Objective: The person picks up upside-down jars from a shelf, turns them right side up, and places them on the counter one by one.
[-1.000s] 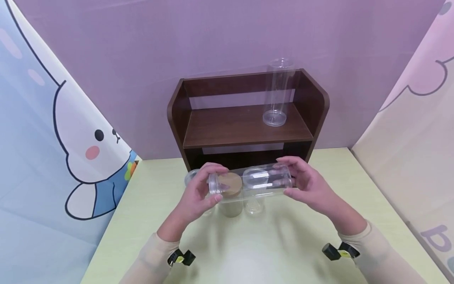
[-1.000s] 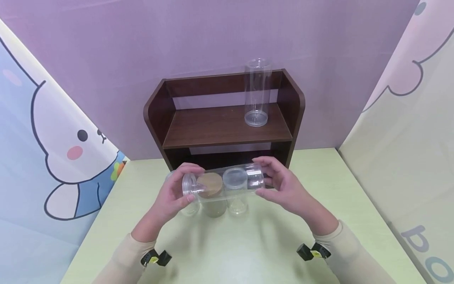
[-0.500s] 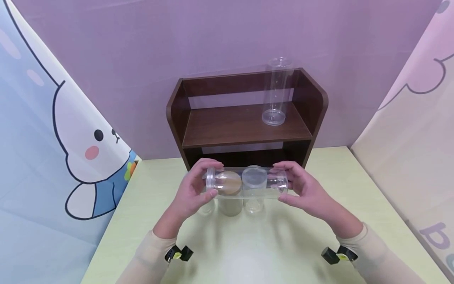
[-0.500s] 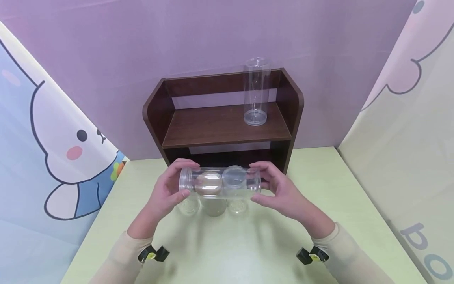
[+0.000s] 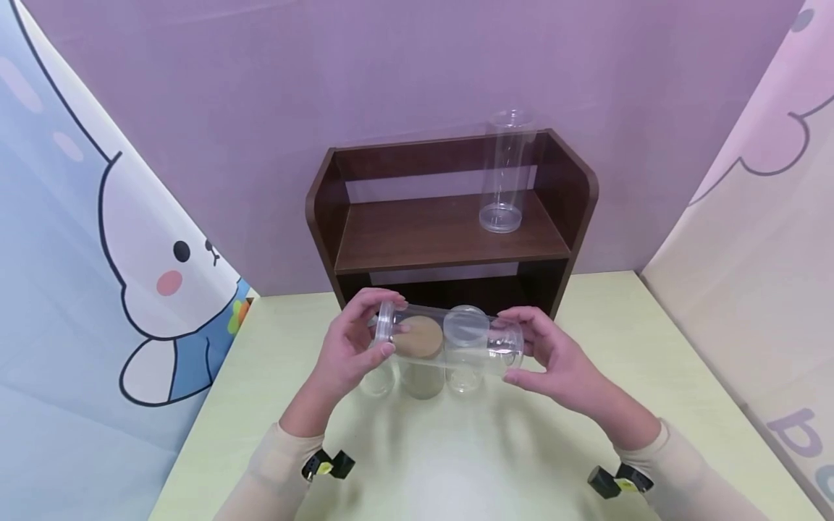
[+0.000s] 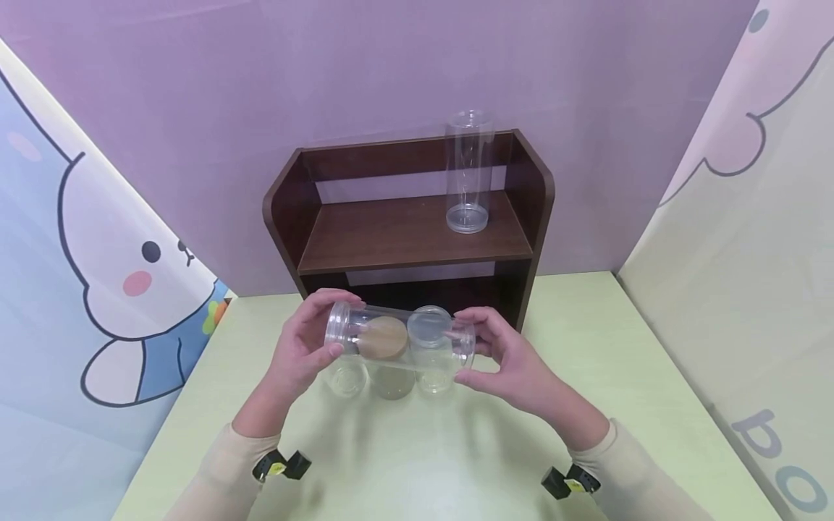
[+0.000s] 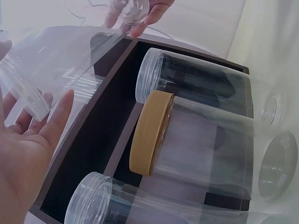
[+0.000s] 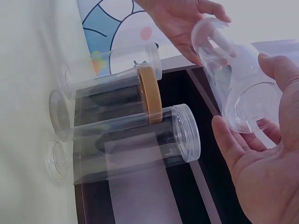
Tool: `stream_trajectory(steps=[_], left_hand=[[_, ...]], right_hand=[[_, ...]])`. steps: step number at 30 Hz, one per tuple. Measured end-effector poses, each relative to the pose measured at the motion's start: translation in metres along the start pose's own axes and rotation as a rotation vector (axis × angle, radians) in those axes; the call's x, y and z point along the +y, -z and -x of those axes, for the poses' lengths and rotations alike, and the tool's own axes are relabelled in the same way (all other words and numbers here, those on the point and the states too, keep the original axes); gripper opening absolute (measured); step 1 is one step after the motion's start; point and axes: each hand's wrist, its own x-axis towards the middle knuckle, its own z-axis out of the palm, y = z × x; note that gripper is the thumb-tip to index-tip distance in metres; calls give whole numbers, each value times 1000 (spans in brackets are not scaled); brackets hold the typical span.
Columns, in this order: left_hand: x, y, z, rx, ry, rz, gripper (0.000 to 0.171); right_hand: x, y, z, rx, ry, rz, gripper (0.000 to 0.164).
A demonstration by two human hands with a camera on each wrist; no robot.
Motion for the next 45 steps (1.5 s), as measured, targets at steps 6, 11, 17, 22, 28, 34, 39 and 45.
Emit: stream_trajectory(steps=[6, 11, 17, 22, 28, 34, 39, 45], left_hand=[[0, 0, -1, 15, 9, 42, 60], [1, 1, -1, 27, 28, 7, 58], [3, 1, -1, 39, 44, -35, 58], [4, 1, -3, 45, 20, -70, 59], [4, 2, -4, 51, 19, -107, 63], [7, 0, -5, 50, 20, -130, 58], [8, -1, -6, 43, 25, -153, 57], [10, -1, -6, 39, 35, -152, 57]], right_hand=[[5, -5, 4, 9, 8, 22, 77], [8, -10, 7, 7, -3, 27, 78], [13, -18, 11, 6, 12, 37, 80], [22, -28, 14, 12, 27, 27, 81], [30, -38, 17, 15, 60, 37, 82], [31, -44, 18, 18, 35, 84, 82], [32, -45, 19, 13, 28, 130, 83], [32, -45, 19, -2, 79, 159, 84]])
